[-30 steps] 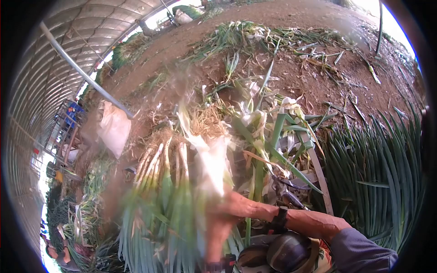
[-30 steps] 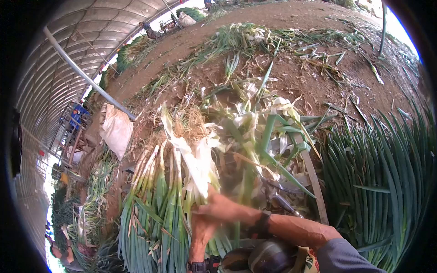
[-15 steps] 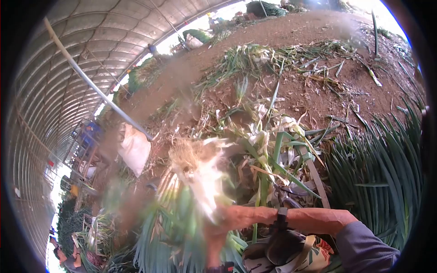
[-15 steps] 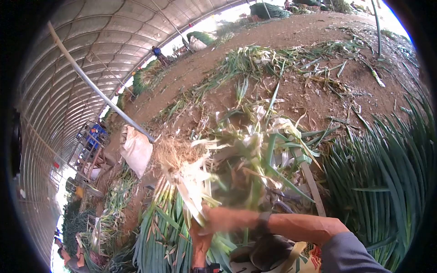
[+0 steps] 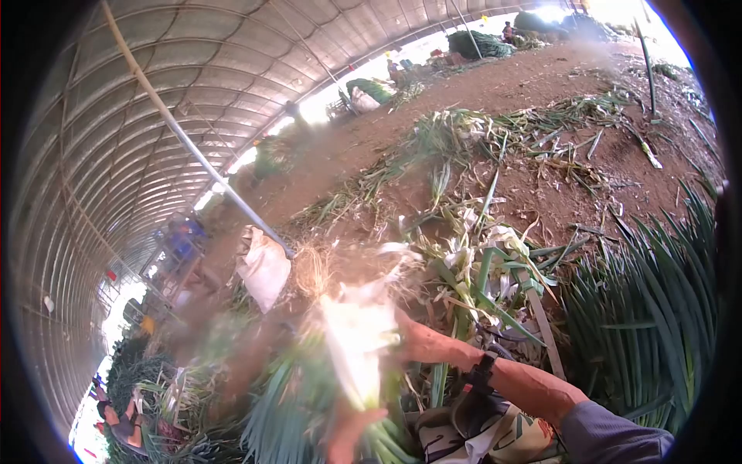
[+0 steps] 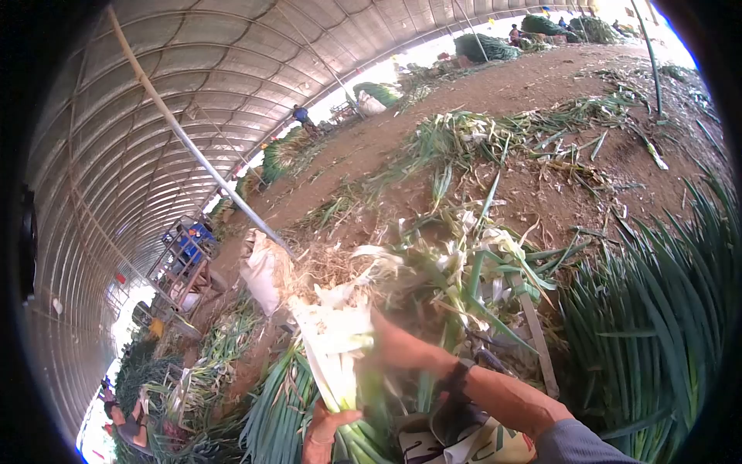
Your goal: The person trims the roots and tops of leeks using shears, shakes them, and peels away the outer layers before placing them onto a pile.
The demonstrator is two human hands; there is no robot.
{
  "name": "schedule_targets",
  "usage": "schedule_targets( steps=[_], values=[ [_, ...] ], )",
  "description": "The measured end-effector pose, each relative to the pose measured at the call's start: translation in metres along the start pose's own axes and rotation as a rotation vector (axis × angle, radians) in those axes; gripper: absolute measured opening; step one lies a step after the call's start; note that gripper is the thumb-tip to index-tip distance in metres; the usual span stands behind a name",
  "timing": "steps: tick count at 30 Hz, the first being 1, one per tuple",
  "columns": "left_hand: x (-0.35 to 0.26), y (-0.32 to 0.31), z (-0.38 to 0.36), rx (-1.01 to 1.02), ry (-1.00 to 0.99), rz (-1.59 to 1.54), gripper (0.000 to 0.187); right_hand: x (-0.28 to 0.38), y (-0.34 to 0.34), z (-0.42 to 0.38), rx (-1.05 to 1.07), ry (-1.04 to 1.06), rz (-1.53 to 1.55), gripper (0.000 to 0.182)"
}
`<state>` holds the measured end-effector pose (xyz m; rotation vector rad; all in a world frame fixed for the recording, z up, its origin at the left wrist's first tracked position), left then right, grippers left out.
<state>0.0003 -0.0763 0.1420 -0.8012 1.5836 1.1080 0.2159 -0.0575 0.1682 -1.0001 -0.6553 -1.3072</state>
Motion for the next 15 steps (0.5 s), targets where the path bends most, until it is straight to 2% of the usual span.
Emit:
schedule_targets(
  steps=[1, 3, 5, 6, 7, 9, 11, 15],
  values=[
    [0.007, 0.002, -0.005, 0.052, 0.055, -0.078, 0.056, -0.003, -0.008, -0.001, 0.058, 0.0, 0.087, 0.069],
    [0.006, -0.006, -0.022, 0.157, 0.169, -0.244, 0.058, -0.035, -0.011, -0.012, 0.274, -0.326, -0.043, 0.079],
    [0.003, -0.01, -0.037, 0.223, 0.263, -0.265, 0.06, -0.062, -0.016, -0.03, 0.51, -0.435, 0.013, 0.081],
    [0.006, -0.011, -0.043, 0.247, 0.33, -0.264, 0.06, -0.065, -0.028, -0.041, 0.64, -0.376, 0.138, 0.077],
    [0.01, -0.013, -0.047, 0.272, 0.396, -0.262, 0.061, -0.075, -0.029, -0.046, 0.659, -0.362, 0.167, 0.07],
    [0.007, -0.019, -0.048, 0.347, 0.315, -0.28, 0.062, -0.076, -0.035, -0.055, 0.696, -0.336, 0.227, 0.057],
    [0.0, -0.022, -0.052, 0.374, 0.225, -0.32, 0.062, -0.088, -0.035, -0.057, 0.636, -0.312, 0.141, 0.045],
    [0.015, -0.004, -0.055, 0.148, 0.259, -0.229, 0.06, -0.109, -0.017, -0.038, 0.429, -0.181, 0.003, 0.034]
  ],
)
Point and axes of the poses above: each hand's wrist, its own z-axis towards the middle knuckle, its own y-axis out of the back of the hand, x = y × z, the point moved 8 cm from there along z, towards the middle knuckle, and after that the axes turned 9 degrees about -x, right-handed, at the moved point
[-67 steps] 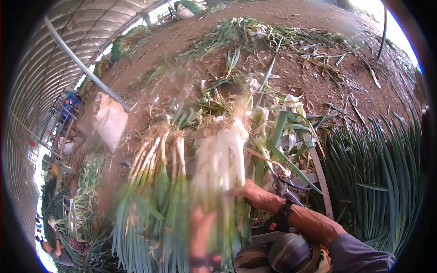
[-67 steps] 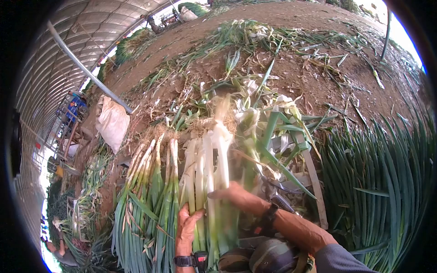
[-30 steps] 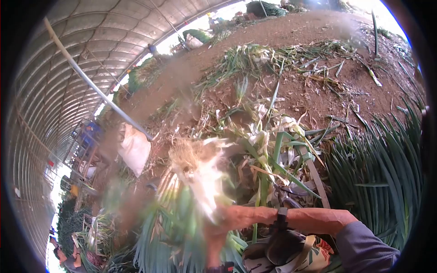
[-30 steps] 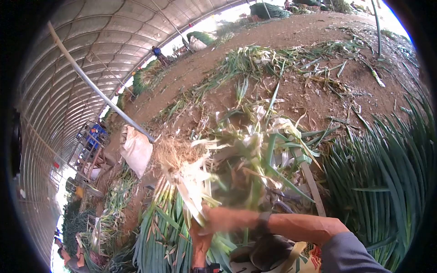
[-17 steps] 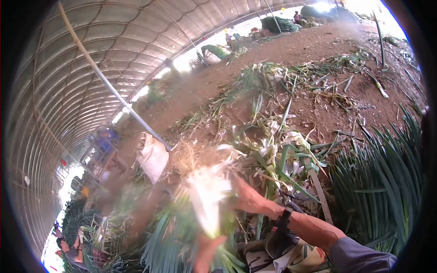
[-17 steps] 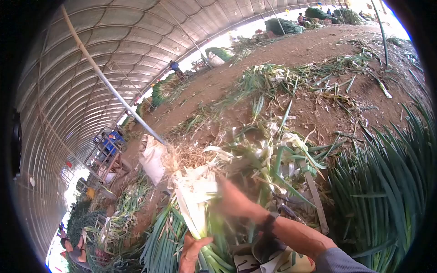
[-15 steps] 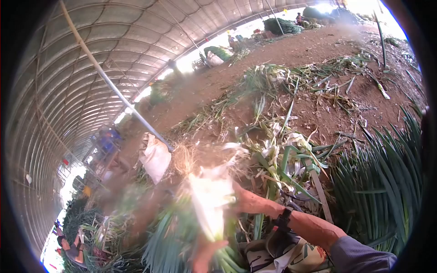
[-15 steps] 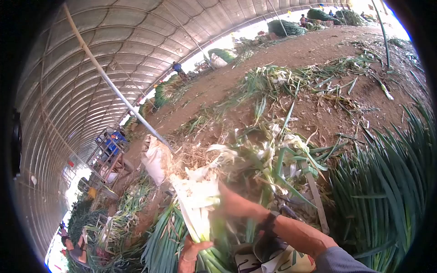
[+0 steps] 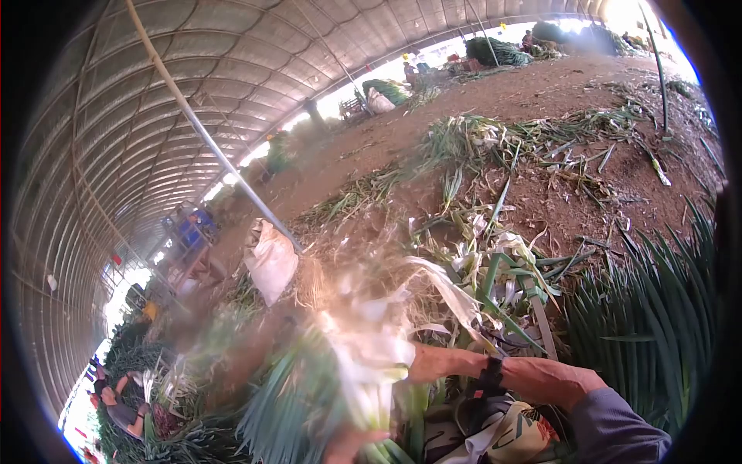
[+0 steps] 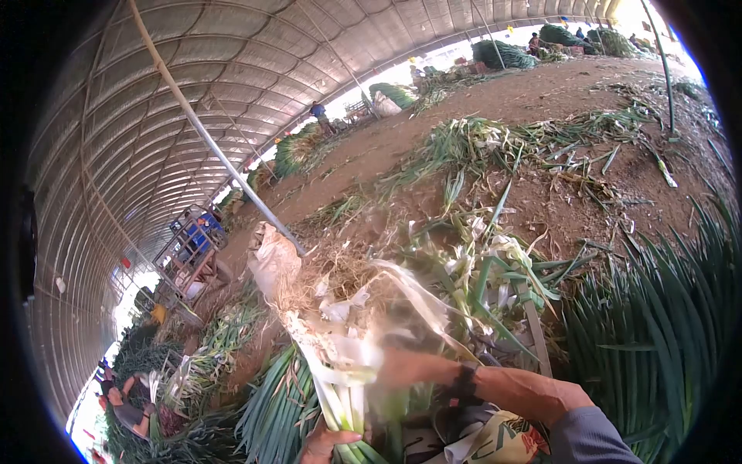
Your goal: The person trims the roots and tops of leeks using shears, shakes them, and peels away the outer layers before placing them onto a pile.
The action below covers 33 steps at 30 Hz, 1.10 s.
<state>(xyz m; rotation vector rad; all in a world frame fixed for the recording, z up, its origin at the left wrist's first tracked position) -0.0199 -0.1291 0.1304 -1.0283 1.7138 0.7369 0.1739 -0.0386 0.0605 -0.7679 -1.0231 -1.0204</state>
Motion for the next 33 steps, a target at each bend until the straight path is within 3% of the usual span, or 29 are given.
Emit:
schedule_targets(
  steps=[3, 4, 6, 7, 10, 11, 12, 14, 15, 18, 19, 20, 21, 24, 27, 28, 29, 31, 33],
  values=[
    [-0.005, 0.006, -0.009, -0.056, -0.039, 0.068, 0.056, 0.039, 0.035, 0.005, -0.219, 0.254, -0.314, 0.033],
    [0.0, 0.011, -0.011, -0.084, -0.044, 0.153, 0.054, 0.111, 0.041, -0.003, -0.216, 0.347, -0.597, 0.035],
    [0.017, 0.022, -0.018, -0.134, -0.043, 0.323, 0.05, 0.132, 0.078, 0.013, -0.272, 0.342, -0.887, 0.026],
    [0.075, 0.036, -0.014, 0.062, 0.002, 0.4, 0.063, 0.126, 0.099, 0.023, -0.292, 0.331, -1.011, 0.023],
    [0.068, 0.018, -0.029, 0.557, -0.602, -0.124, 0.072, 0.16, 0.109, 0.036, -0.368, 0.267, -1.233, 0.015],
    [0.07, 0.016, -0.021, 0.387, -0.544, -0.037, 0.07, 0.156, 0.111, 0.032, -0.35, 0.388, -1.299, 0.01],
    [0.076, 0.018, -0.012, 0.135, -0.347, 0.148, 0.068, 0.153, 0.115, 0.034, -0.352, 0.379, -1.294, 0.01],
    [0.076, 0.018, -0.016, -0.101, -0.103, 0.371, 0.064, 0.146, 0.122, 0.035, -0.356, 0.355, -1.276, 0.011],
    [0.077, 0.014, -0.023, -0.117, -0.076, 0.397, 0.062, 0.163, 0.113, 0.029, -0.324, 0.269, -1.481, 0.014],
    [0.093, 0.01, -0.051, -0.1, 0.002, 0.442, 0.056, 0.135, 0.17, 0.035, -0.466, 0.137, -1.453, 0.018],
    [0.097, 0.009, -0.059, -0.086, 0.034, 0.455, 0.054, 0.129, 0.217, 0.042, -0.505, -0.286, -1.687, 0.022],
    [0.101, 0.012, -0.068, -0.072, 0.058, 0.474, 0.053, 0.12, 0.292, 0.018, -0.72, 0.183, -1.645, 0.022],
    [0.106, 0.017, -0.075, -0.114, 0.1, 0.444, 0.051, 0.189, 0.282, -0.007, -0.817, -0.34, -1.929, 0.017],
    [0.122, 0.034, -0.075, -0.207, 0.135, 0.307, 0.046, 0.208, 0.395, -0.058, -0.976, -0.122, -1.406, 0.014],
    [0.132, 0.049, -0.066, -0.277, 0.098, 0.204, 0.041, 0.192, 0.341, -0.06, -0.685, 0.028, -1.283, 0.018],
    [0.138, 0.053, -0.062, -0.292, 0.072, 0.167, 0.039, 0.189, 0.3, -0.066, -0.547, 0.12, -1.128, 0.019],
    [0.142, 0.056, -0.059, -0.307, 0.051, 0.146, 0.037, 0.166, 0.274, -0.061, -0.427, 0.045, -0.889, 0.027],
    [0.136, 0.055, -0.056, -0.319, 0.093, 0.2, 0.037, 0.191, 0.17, -0.061, -0.215, 0.363, -1.107, 0.046],
    [0.112, 0.042, -0.055, -0.331, 0.18, 0.316, 0.039, 0.17, 0.096, -0.046, -0.093, 0.45, -1.198, 0.047]
  ],
)
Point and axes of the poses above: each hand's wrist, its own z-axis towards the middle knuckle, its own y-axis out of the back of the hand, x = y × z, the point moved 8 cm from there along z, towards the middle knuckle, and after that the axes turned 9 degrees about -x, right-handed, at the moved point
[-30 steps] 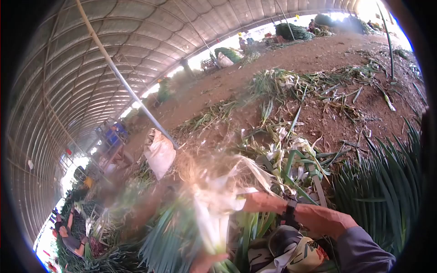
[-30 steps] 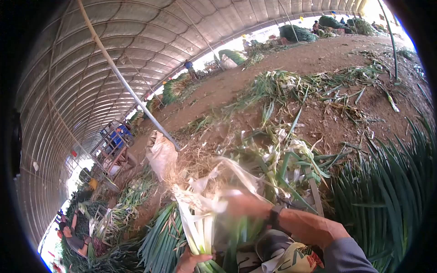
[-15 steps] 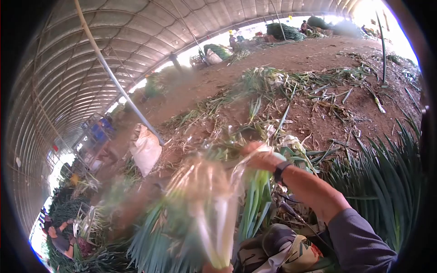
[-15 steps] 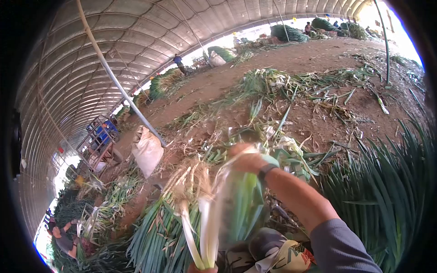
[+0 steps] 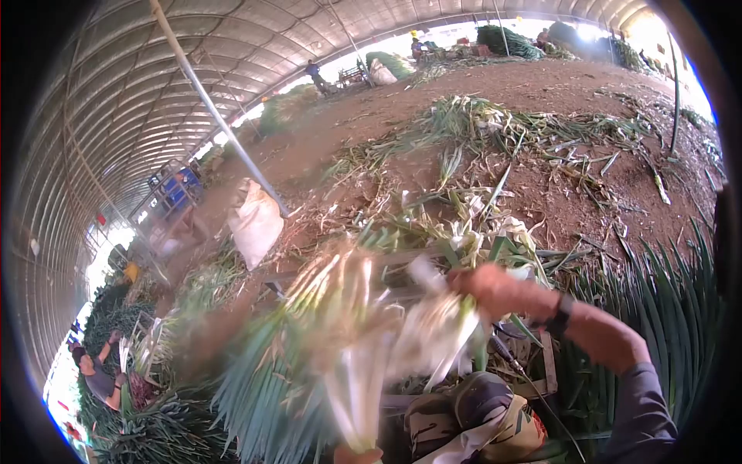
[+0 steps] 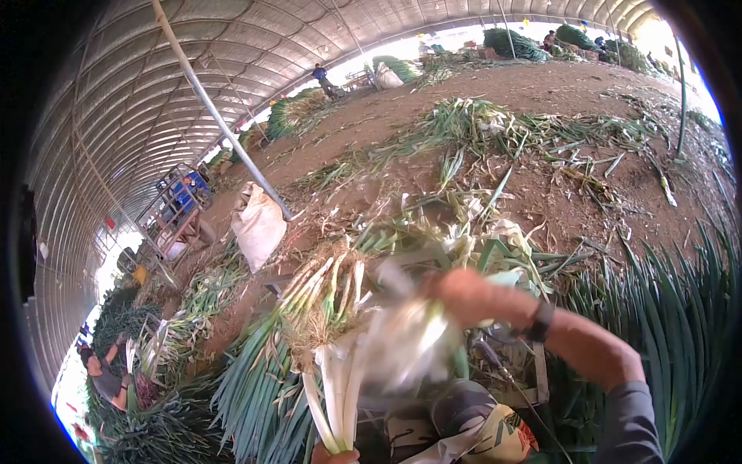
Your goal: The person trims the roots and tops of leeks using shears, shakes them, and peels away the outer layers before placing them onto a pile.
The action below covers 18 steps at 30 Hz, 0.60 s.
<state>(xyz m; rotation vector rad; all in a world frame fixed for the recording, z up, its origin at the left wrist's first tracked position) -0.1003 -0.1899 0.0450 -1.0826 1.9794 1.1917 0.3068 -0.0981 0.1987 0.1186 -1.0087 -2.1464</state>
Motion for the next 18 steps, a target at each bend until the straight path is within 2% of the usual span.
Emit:
schedule_targets(
  steps=[1, 2, 3, 5, 6, 7, 9, 10, 13, 16, 17, 18],
  values=[
    [-0.013, -0.003, -0.005, -0.005, 0.034, 0.065, 0.04, 0.029, -0.025, 0.008, 0.027, 0.072, -0.028, 0.048],
    [-0.018, -0.006, -0.007, -0.012, 0.066, 0.131, 0.042, 0.055, -0.034, 0.019, 0.007, 0.06, -0.009, 0.044],
    [-0.009, -0.015, 0.002, -0.064, -0.193, -0.038, 0.045, 0.078, -0.039, 0.029, -0.013, 0.048, 0.011, 0.04],
    [0.004, -0.025, 0.006, -0.068, -0.335, -0.108, 0.048, 0.072, -0.088, 0.032, 0.217, -0.258, 0.119, 0.027],
    [-0.008, -0.028, 0.0, -0.077, -0.227, 0.163, 0.05, 0.084, -0.082, 0.037, -0.172, 0.022, -0.044, 0.011],
    [-0.032, -0.032, -0.015, -0.015, -0.091, 0.124, 0.049, 0.077, -0.09, 0.037, -0.161, 0.084, -0.111, 0.007],
    [-0.044, -0.037, -0.02, -0.105, -0.276, 0.091, 0.048, 0.063, -0.1, 0.038, -0.129, 0.213, -0.246, 0.003],
    [-0.034, -0.038, -0.014, -0.085, -0.256, 0.118, 0.048, 0.054, -0.11, 0.039, -0.109, 0.141, -0.244, 0.007],
    [-0.018, -0.039, 0.002, -0.049, -0.216, 0.13, 0.05, 0.021, -0.124, 0.042, 0.023, -0.154, -0.146, 0.004],
    [-0.063, -0.035, -0.022, -0.1, -0.22, 0.002, 0.045, -0.016, -0.109, 0.044, 0.121, -0.444, -0.288, 0.004],
    [-0.058, -0.034, -0.03, -0.09, -0.196, -0.03, 0.045, -0.034, -0.101, 0.044, 0.17, -0.551, -0.352, 0.006],
    [-0.046, -0.03, -0.04, -0.081, -0.168, -0.06, 0.044, -0.091, -0.094, 0.025, 0.029, -0.674, -0.419, 0.009]
  ],
)
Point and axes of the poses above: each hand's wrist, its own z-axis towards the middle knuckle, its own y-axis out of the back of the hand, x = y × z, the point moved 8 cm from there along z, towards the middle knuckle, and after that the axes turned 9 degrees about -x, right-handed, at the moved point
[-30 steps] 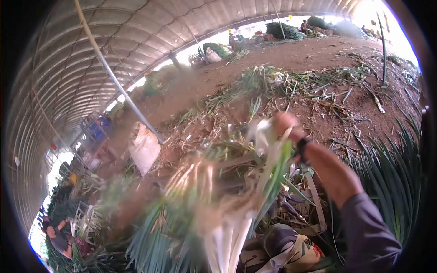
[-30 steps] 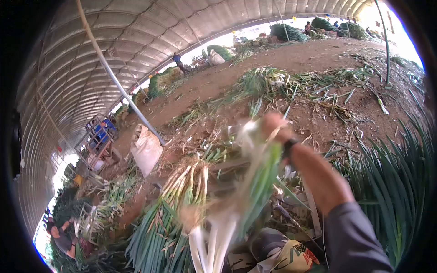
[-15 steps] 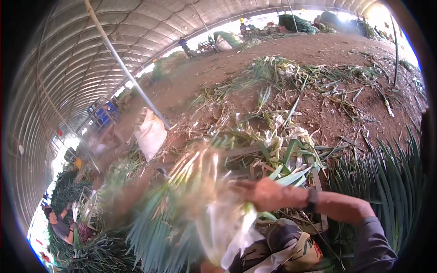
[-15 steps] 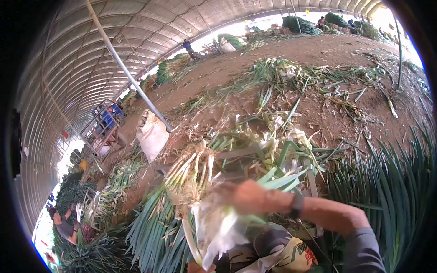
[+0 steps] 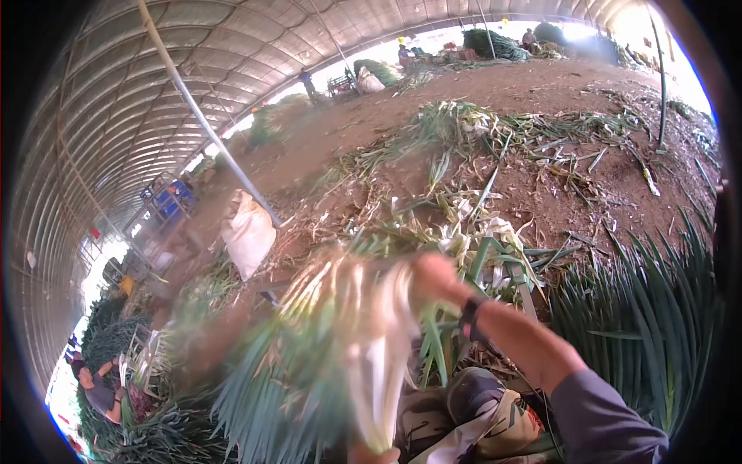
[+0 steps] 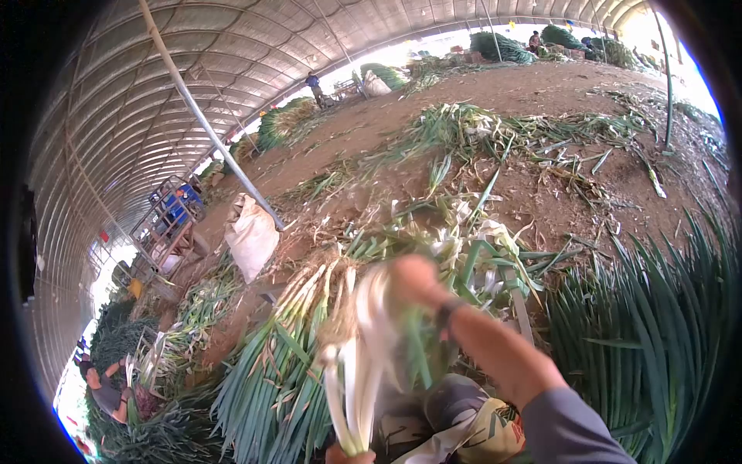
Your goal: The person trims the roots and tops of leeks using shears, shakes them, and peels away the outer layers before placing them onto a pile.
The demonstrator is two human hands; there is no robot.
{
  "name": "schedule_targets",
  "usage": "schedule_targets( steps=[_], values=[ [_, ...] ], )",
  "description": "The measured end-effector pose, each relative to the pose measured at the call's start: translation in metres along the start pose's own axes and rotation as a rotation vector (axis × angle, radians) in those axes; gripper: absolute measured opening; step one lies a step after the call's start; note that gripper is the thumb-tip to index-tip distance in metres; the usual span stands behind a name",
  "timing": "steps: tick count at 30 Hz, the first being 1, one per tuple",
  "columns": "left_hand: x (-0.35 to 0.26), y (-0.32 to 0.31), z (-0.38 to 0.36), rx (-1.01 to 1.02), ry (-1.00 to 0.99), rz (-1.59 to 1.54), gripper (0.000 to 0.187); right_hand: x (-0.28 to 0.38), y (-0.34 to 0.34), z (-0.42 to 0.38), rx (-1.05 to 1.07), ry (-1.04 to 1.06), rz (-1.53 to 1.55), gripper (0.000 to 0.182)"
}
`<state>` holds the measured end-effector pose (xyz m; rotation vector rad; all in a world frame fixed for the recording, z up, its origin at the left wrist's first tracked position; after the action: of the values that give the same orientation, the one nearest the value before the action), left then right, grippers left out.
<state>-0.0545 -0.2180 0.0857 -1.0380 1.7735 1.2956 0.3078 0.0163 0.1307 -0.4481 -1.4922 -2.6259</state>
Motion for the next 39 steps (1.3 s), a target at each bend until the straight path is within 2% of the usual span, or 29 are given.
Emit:
schedule_targets(
  steps=[1, 2, 3, 4, 5, 7, 9, 11, 13, 15, 16, 17, 18, 19, 20, 21, 23, 24, 26, 27, 28, 29, 31, 32, 34, 35, 36, 37, 39],
  values=[
    [0.011, 0.009, -0.006, 0.005, 0.026, -0.025, 0.044, -0.06, 0.003, 0.018, 0.103, -0.225, 0.096, 0.014],
    [0.021, 0.014, -0.01, 0.002, 0.065, -0.063, 0.043, -0.095, 0.028, 0.024, -0.033, -0.306, 0.109, 0.014],
    [0.031, 0.019, -0.01, 0.126, 0.26, 0.038, 0.051, -0.1, 0.062, 0.025, -0.05, -0.329, 0.18, 0.013],
    [0.04, 0.023, -0.005, 0.139, 0.223, -0.012, 0.051, -0.106, 0.068, 0.031, -0.14, -0.177, 0.142, 0.012],
    [0.044, 0.025, 0.002, 0.148, 0.172, -0.054, 0.053, -0.101, 0.076, 0.027, -0.177, 0.026, 0.287, 0.01],
    [-0.026, 0.037, -0.028, 0.142, -0.054, -0.508, 0.058, -0.086, 0.073, 0.01, -0.011, -0.019, 0.388, 0.014],
    [-0.009, 0.047, -0.015, 0.184, -0.092, -0.33, 0.063, -0.06, 0.043, -0.013, 0.134, 0.235, 0.464, 0.03],
    [-0.004, 0.051, -0.012, 0.167, 0.04, -0.323, 0.057, -0.009, 0.065, -0.04, 0.107, 0.35, 0.713, 0.04],
    [0.0, 0.052, -0.01, 0.183, 0.165, -0.347, 0.049, 0.02, 0.064, -0.056, 0.266, 0.34, 0.652, 0.064],
    [0.005, 0.049, -0.008, 0.232, 0.284, -0.401, 0.039, 0.058, 0.082, -0.06, 0.306, 0.337, 0.826, 0.089],
    [-0.007, 0.046, -0.009, 0.182, 0.279, -0.423, 0.027, 0.066, 0.073, -0.062, 0.341, 0.355, 1.031, 0.095],
    [-0.001, 0.042, -0.008, 0.198, 0.347, -0.427, 0.026, 0.072, 0.058, -0.064, 0.375, 0.372, 1.236, 0.105],
    [0.011, 0.039, -0.007, 0.214, 0.418, -0.432, 0.025, 0.08, 0.049, -0.065, 0.372, 0.35, 1.262, 0.106],
    [0.025, 0.035, -0.008, 0.228, 0.492, -0.438, 0.025, 0.085, 0.032, -0.069, 0.438, 0.285, 1.164, 0.1],
    [0.038, 0.034, -0.006, 0.232, 0.466, -0.38, 0.027, 0.091, 0.019, -0.073, 0.506, 0.227, 1.061, 0.093],
    [0.024, 0.032, -0.005, 0.274, 0.26, -0.346, 0.028, 0.089, -0.003, -0.072, 0.477, 0.233, 0.895, 0.083],
    [-0.004, 0.029, -0.014, 0.351, -0.151, -0.269, 0.03, 0.077, -0.022, -0.053, 0.55, 0.024, 0.86, 0.061],
    [0.002, 0.024, -0.016, 0.469, -0.18, -0.287, 0.037, 0.067, -0.007, -0.033, 0.477, -0.074, 0.802, 0.042],
    [0.018, 0.022, -0.012, 0.385, 0.084, -0.315, 0.044, 0.045, 0.024, 0.004, 0.335, -0.281, 0.701, 0.009],
    [0.024, 0.02, -0.014, 0.34, 0.219, -0.331, 0.048, 0.028, 0.043, 0.033, 0.238, -0.259, 0.566, 0.02],
    [0.013, 0.019, -0.018, 0.321, 0.228, -0.331, 0.051, 0.011, 0.065, 0.068, 0.142, -0.233, 0.433, 0.033],
    [0.008, 0.02, -0.017, 0.328, 0.206, -0.373, 0.05, 0.001, 0.099, 0.096, 0.027, -0.158, 0.166, 0.029],
    [0.006, 0.025, -0.019, 0.329, 0.177, -0.463, 0.048, 0.018, 0.186, 0.128, -0.279, 0.064, -0.84, 0.022],
    [0.006, 0.027, -0.02, 0.324, 0.164, -0.51, 0.047, 0.027, 0.231, 0.132, -0.469, 0.086, -1.169, 0.019],
    [0.005, 0.036, -0.021, 0.307, 0.135, -0.598, 0.047, 0.062, 0.322, 0.103, -0.842, 0.005, -1.175, 0.018],
    [0.002, 0.041, -0.019, 0.3, 0.116, -0.635, 0.047, 0.07, 0.336, 0.092, -0.958, 0.032, -1.101, 0.018],
    [0.004, 0.041, -0.014, 0.295, 0.164, -0.578, 0.048, 0.067, 0.336, 0.092, -0.973, 0.084, -1.015, 0.019],
    [0.005, 0.041, -0.009, 0.25, 0.235, -0.49, 0.048, 0.049, 0.319, 0.107, -0.877, 0.149, -0.927, 0.021],
    [0.001, 0.038, -0.002, 0.165, 0.364, -0.313, 0.048, 0.002, 0.245, 0.14, -0.519, 0.266, -0.696, 0.023]
  ],
)
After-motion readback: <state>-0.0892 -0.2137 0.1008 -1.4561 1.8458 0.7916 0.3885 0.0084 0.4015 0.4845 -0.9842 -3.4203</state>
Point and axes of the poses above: each hand's wrist, its own z-axis towards the middle knuckle, its own y-axis out of the back of the hand, x = y × z, the point moved 8 cm from there along z, towards the middle knuckle, and after that the axes turned 9 degrees about -x, right-handed, at the moved point
